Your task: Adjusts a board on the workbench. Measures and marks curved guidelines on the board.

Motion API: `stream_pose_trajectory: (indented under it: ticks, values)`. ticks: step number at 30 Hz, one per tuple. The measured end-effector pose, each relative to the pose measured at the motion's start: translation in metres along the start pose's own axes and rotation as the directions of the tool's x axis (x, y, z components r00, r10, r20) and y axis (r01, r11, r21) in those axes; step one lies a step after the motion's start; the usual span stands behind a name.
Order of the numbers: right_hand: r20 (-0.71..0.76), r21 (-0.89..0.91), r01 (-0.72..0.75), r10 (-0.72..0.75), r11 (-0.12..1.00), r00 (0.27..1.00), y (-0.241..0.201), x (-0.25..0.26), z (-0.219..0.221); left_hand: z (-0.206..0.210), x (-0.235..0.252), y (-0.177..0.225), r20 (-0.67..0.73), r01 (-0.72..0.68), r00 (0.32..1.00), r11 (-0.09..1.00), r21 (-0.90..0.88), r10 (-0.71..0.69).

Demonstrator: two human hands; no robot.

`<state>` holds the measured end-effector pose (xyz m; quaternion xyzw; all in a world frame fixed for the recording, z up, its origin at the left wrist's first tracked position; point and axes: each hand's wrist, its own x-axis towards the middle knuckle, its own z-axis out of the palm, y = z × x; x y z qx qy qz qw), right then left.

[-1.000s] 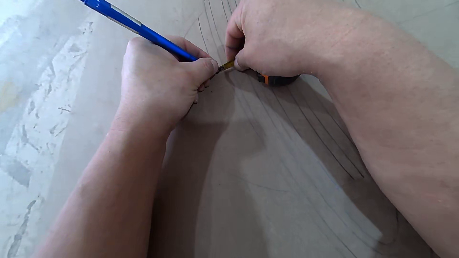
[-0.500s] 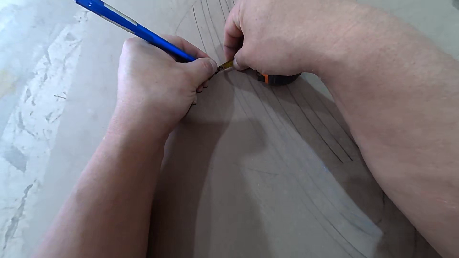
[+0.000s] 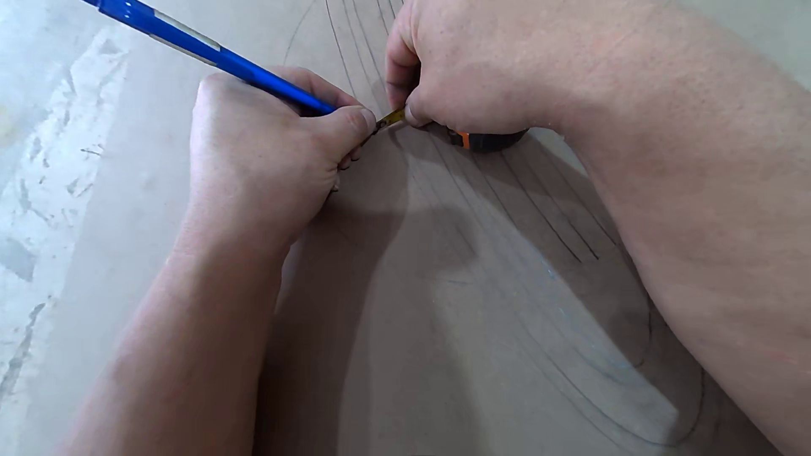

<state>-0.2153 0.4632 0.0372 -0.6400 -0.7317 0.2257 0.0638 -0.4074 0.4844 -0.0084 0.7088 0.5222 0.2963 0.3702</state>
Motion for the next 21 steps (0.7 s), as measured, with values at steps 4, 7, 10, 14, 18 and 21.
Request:
stream_pose_trajectory:
  ticks: [4, 7, 10, 14, 18, 21]
  values:
    - [0.002, -0.005, 0.012, -0.012, 1.000, 1.000, 0.000, -0.006, 0.001, 0.001, -0.007, -0.001, 0.005, -0.018, 1.000, 1.000, -0.009, 0.018]
    - [0.007, -0.009, 0.011, -0.011, 1.000, 1.000, -0.001, -0.011, 0.001, 0.002, -0.011, 0.000, 0.010, -0.021, 1.000, 1.000, -0.013, 0.021]
    - [0.001, -0.010, 0.015, -0.015, 1.000, 1.000, -0.001, -0.015, 0.002, 0.003, -0.016, 0.000, 0.006, -0.027, 1.000, 1.000, -0.016, 0.027]
    - [0.008, -0.008, 0.015, -0.015, 1.000, 1.000, -0.003, -0.022, 0.004, 0.004, -0.022, 0.001, 0.007, -0.026, 1.000, 1.000, -0.014, 0.026]
    - [0.014, -0.004, 0.021, -0.021, 1.000, 1.000, -0.003, -0.028, 0.005, 0.006, -0.027, 0.000, 0.009, -0.040, 0.999, 0.999, -0.017, 0.040]
    - [0.016, -0.016, 0.033, -0.033, 0.999, 0.999, -0.003, -0.032, 0.006, 0.006, -0.031, -0.002, 0.013, -0.055, 0.998, 0.998, -0.023, 0.056]
